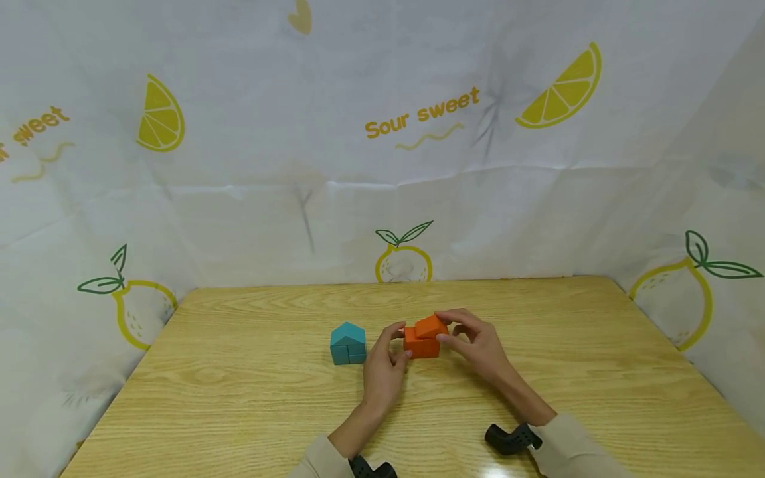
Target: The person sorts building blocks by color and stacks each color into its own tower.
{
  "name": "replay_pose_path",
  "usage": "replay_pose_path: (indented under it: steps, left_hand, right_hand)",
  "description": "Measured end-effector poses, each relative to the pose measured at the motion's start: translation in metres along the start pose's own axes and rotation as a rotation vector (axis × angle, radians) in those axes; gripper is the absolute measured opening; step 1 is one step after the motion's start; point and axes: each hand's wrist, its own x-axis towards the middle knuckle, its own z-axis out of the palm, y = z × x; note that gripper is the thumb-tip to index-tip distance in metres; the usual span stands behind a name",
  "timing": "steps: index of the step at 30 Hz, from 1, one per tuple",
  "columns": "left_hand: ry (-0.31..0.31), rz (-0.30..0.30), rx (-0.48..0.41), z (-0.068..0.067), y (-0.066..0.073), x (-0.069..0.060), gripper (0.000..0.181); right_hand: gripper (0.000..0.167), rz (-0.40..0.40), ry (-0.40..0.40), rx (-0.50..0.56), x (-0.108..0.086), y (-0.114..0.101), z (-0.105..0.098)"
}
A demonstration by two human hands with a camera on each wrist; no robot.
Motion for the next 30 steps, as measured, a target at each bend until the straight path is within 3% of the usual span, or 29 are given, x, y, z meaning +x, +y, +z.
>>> replay_pose_path:
  steps: [13, 21, 30]
  left_hand:
    - [0.001, 0.005, -0.004, 0.000, 0.000, 0.000, 0.049]
    - [0.006, 0.013, -0.006, 0.001, -0.001, 0.000, 0.048]
    - [0.001, 0.020, 0.000, 0.001, -0.001, 0.000, 0.048]
  right_hand:
    - [0.038, -0.002, -0.036, -0.052, 0.005, 0.002, 0.008]
    - [0.034, -0.013, -0.053, -0.094, 0.011, -0.028, 0.014]
    - [0.035, 0.004, -0.065, -0.100, 0.012, -0.034, 0.014]
